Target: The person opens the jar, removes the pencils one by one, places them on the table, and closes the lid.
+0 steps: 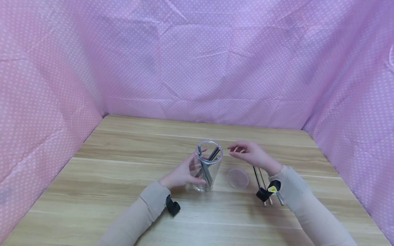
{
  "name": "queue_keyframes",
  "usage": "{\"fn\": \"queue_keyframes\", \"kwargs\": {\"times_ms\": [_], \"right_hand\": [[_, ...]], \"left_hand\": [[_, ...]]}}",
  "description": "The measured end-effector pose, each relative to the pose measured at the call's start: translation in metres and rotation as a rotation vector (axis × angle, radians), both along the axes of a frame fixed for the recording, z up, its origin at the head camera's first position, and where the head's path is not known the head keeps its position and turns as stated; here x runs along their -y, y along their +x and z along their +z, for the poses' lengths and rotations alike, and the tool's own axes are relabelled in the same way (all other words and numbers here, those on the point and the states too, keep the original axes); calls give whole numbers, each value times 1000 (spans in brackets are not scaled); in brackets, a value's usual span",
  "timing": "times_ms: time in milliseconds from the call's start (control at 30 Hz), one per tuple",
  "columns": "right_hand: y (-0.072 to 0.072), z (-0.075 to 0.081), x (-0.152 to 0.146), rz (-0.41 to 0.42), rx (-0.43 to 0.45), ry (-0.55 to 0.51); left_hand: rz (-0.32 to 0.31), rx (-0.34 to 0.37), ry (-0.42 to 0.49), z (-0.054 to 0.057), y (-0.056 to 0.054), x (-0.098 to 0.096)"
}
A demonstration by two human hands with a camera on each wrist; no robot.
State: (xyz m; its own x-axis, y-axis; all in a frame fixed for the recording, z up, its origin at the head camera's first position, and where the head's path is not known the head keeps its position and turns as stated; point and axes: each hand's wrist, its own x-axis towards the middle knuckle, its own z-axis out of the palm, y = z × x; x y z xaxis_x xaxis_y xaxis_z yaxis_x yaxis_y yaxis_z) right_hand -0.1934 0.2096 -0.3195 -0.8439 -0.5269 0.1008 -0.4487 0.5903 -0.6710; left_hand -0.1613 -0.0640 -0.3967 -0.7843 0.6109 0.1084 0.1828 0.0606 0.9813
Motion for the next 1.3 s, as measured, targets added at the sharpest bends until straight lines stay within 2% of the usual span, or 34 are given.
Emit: {"fn": "queue_keyframes", "kwargs": {"times_ms": [367, 767, 933, 1100, 1300], "right_hand": [[7, 18, 13, 34, -60, -44], [16, 34, 27, 97, -216, -171], [20, 42, 36, 144, -297, -204], [23, 48, 45, 225, -419, -192], [25, 52, 51, 307, -502, -109]], "left_hand": [[10, -38, -15, -3, -1, 1], [8, -22, -13, -2, -2, 0], [22, -38, -48, -2, -1, 0], [13, -20, -41, -1, 0, 1], [14, -41, -30, 0, -1, 0]]}}
